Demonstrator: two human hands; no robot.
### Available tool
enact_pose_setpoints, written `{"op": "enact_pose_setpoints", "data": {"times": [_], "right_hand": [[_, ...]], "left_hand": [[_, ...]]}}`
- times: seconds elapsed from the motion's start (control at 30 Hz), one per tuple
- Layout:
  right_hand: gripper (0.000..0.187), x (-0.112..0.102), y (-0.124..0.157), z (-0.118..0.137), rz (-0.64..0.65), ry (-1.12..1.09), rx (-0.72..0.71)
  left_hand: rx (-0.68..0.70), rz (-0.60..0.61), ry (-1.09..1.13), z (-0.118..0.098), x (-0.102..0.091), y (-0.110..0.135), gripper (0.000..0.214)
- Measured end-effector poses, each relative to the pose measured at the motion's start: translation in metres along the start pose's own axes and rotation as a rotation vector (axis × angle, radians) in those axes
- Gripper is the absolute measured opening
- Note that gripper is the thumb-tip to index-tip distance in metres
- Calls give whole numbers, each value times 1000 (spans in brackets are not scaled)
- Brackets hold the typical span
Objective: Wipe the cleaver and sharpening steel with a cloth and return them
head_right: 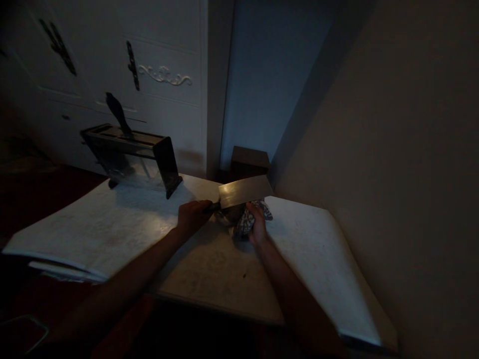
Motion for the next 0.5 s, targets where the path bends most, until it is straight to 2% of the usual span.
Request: {"op": "enact_pose_setpoints", "data": {"times": [0.27,0.5], "right_hand": [[15,-9,-14,10,-140,-178,12],[15,-16,-18,14,-117,-255,9]], "left_hand": [[-96,48,-10,-1,-4,-1,25],[-105,32,19,2,-2,0,25]]}}
Point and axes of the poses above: each hand's wrist, its own y-axis away from the middle knuckle, its own x-axis out of the palm, z = x × y, the point moved 2 cm from there along -y, towards the middle knuckle, and after that the axes turned 15 degrees about -x, right-handed, at the moved point
